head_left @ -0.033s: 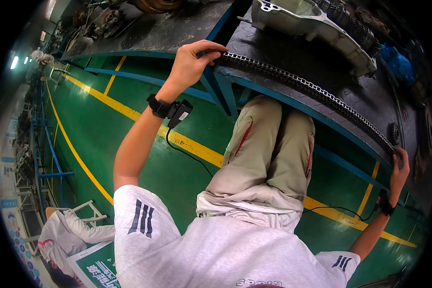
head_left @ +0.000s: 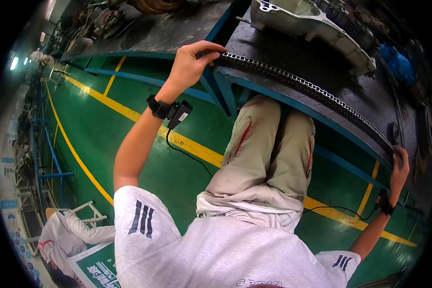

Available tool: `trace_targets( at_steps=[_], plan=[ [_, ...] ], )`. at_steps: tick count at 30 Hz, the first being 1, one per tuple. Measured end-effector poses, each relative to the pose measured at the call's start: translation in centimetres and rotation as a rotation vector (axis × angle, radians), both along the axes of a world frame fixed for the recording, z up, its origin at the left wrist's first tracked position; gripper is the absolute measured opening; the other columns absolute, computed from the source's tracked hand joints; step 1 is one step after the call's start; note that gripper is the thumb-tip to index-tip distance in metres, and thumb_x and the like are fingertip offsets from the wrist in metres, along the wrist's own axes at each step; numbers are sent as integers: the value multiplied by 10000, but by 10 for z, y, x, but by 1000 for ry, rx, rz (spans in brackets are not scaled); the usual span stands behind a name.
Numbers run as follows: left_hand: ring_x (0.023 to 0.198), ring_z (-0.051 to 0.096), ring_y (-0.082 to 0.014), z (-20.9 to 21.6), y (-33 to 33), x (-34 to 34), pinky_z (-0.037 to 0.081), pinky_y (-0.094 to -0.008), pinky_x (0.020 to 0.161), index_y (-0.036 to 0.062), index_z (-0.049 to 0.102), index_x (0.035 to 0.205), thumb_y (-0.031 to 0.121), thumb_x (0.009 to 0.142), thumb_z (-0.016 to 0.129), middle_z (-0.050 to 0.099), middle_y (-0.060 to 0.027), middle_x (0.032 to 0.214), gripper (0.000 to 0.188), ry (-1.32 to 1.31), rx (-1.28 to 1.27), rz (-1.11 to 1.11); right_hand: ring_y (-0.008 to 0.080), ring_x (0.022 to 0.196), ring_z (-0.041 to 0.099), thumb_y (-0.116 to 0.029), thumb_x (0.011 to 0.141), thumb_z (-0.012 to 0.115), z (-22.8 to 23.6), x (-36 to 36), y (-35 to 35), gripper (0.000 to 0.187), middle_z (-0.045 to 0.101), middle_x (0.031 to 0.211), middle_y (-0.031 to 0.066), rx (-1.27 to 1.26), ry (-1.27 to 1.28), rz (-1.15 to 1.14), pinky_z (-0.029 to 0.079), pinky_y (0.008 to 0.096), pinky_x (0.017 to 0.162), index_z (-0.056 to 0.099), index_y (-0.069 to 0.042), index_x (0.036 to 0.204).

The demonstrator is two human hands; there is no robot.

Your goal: The person assembles gears onto a transmission shaft, fits the shaft assembly into a gearbox casing, and handles a timing chain by hand while working at a workbench.

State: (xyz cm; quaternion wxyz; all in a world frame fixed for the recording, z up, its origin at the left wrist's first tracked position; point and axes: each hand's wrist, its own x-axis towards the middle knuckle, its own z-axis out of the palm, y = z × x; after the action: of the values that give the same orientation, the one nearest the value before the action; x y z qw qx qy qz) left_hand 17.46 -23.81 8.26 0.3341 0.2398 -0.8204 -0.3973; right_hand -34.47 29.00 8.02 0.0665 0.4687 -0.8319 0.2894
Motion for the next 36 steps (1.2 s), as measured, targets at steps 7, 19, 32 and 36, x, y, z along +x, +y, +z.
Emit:
trace_targets(
  at_steps=[7, 19, 32, 36],
  plan=[
    [1047, 680, -114, -1, -1, 6, 545, -277, 898, 8, 737, 1247, 8, 1051, 633, 763, -39, 1143, 223, -82, 1, -45, 211, 1126, 662, 11, 1024, 631, 3, 5, -6, 208, 695, 1162, 118, -5, -26, 32, 466, 315, 1055, 658, 34, 1228],
    [1021, 663, -155, 27, 10, 3, 525, -306, 886, -13, 731, 1188, -21, 953, 718, 702, -60, 1108, 235, -293, -229, -55, 252, 1150, 681, 34, 981, 649, 19, 29, -16, 249, 708, 1169, 153, 31, 9, 23, 483, 335, 1047, 682, 48, 1227],
    [1125, 627, -168, 1, -7, 5, 488, -271, 967, -47, 662, 1184, -69, 984, 645, 636, -76, 1183, 201, -206, -156, -69, 364, 1137, 670, -7, 891, 749, 27, 16, -8, 268, 741, 1161, 156, -10, 86, 42, 520, 433, 1011, 728, -5, 1158],
    [1157, 627, -169, 0, -19, 8, 484, -262, 982, -56, 659, 1195, -67, 992, 644, 631, -82, 1218, 204, -268, -185, -140, 354, 1122, 671, -7, 888, 752, 29, 13, -1, 269, 738, 1166, 149, 24, 107, 30, 525, 433, 1005, 736, -17, 1156]
  ],
)
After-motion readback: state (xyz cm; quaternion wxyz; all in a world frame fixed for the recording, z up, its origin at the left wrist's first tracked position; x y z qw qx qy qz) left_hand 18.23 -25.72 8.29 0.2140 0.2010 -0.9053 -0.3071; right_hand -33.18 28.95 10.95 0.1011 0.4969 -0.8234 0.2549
